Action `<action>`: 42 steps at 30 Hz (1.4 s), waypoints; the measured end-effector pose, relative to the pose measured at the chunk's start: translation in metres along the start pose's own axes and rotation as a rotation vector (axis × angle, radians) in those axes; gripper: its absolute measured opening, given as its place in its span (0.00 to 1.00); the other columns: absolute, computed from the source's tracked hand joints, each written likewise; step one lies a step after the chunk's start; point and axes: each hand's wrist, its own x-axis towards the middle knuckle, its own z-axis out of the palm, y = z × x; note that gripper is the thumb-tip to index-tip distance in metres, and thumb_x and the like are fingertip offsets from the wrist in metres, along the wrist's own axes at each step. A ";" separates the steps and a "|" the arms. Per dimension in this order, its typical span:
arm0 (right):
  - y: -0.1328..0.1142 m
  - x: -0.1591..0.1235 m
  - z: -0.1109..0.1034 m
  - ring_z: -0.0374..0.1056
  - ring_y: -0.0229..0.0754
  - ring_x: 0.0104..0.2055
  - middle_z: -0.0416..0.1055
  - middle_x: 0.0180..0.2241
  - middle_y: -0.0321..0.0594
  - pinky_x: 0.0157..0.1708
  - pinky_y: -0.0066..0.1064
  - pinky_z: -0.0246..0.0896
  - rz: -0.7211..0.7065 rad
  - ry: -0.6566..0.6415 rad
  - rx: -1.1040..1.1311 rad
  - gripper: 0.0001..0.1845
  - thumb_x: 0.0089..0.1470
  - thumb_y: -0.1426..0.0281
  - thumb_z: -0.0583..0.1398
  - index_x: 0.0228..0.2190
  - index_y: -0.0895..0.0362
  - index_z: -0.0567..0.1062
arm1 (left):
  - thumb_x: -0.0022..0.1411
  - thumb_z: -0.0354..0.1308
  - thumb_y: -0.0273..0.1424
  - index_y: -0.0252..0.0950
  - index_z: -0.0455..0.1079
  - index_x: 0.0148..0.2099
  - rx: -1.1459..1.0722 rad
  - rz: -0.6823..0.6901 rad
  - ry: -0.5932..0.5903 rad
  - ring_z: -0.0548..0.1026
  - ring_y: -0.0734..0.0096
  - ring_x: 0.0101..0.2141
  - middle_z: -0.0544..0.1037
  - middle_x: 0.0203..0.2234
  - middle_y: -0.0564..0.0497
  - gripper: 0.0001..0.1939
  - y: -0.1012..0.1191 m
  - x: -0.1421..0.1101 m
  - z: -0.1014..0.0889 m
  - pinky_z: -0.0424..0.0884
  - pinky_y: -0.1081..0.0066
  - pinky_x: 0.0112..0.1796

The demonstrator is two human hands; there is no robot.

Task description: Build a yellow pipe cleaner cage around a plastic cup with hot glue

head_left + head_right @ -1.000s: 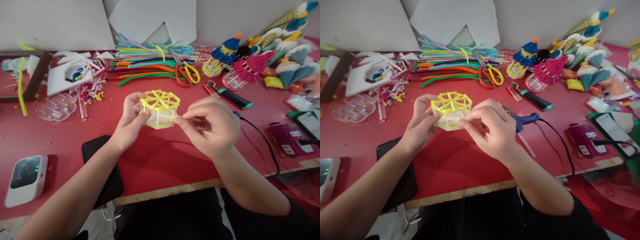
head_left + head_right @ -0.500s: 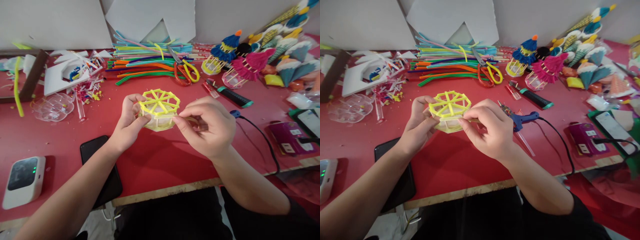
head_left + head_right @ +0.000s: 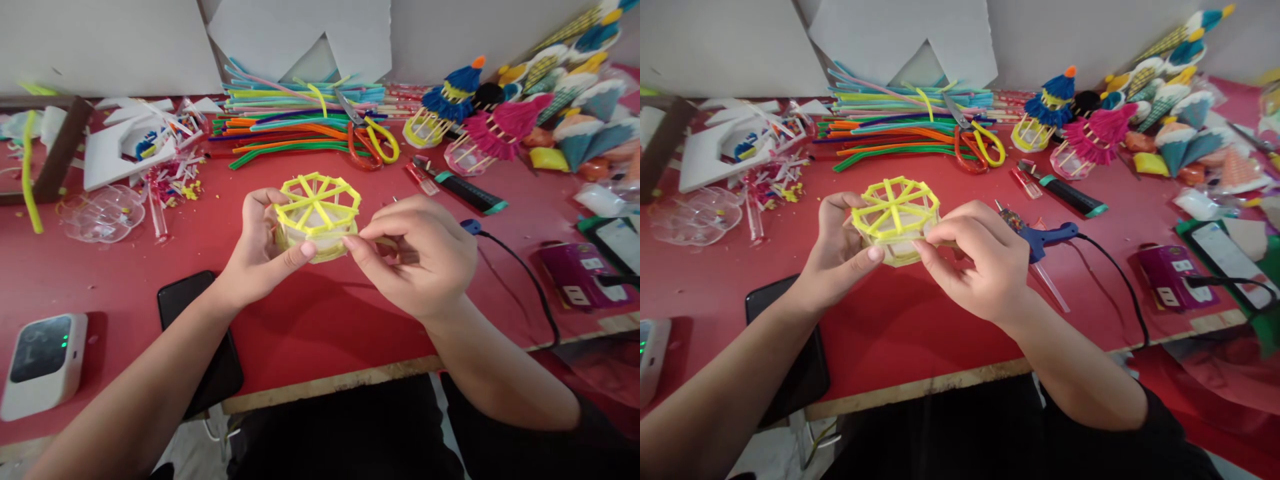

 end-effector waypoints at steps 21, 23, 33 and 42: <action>0.006 0.000 -0.006 0.78 0.40 0.36 0.82 0.35 0.38 0.35 0.32 0.74 0.052 -0.049 0.053 0.06 0.60 0.75 0.67 0.35 0.50 0.82 | 0.56 0.75 0.44 0.43 0.58 0.44 0.039 0.054 0.031 0.78 0.59 0.47 0.72 0.50 0.47 0.29 -0.001 0.003 0.000 0.79 0.68 0.37; 0.006 -0.001 -0.007 0.77 0.39 0.34 0.82 0.34 0.36 0.31 0.30 0.71 0.076 -0.047 0.091 0.06 0.60 0.74 0.67 0.35 0.50 0.82 | 0.58 0.74 0.43 0.43 0.58 0.45 0.051 0.080 0.016 0.77 0.58 0.49 0.71 0.51 0.47 0.27 -0.001 0.003 0.000 0.80 0.69 0.38; 0.017 0.002 -0.015 0.77 0.37 0.32 0.82 0.33 0.35 0.27 0.26 0.71 0.339 -0.261 0.365 0.08 0.58 0.68 0.69 0.41 0.49 0.85 | 0.53 0.78 0.40 0.43 0.59 0.43 -0.010 0.046 -0.012 0.77 0.59 0.47 0.70 0.48 0.48 0.29 -0.001 0.004 0.000 0.78 0.68 0.37; 0.019 0.007 -0.018 0.74 0.33 0.28 0.82 0.31 0.32 0.27 0.24 0.69 0.224 -0.309 0.347 0.07 0.60 0.72 0.67 0.38 0.49 0.86 | 0.52 0.78 0.40 0.43 0.61 0.43 0.005 -0.002 -0.057 0.78 0.67 0.37 0.73 0.43 0.51 0.29 0.001 0.003 -0.001 0.78 0.71 0.33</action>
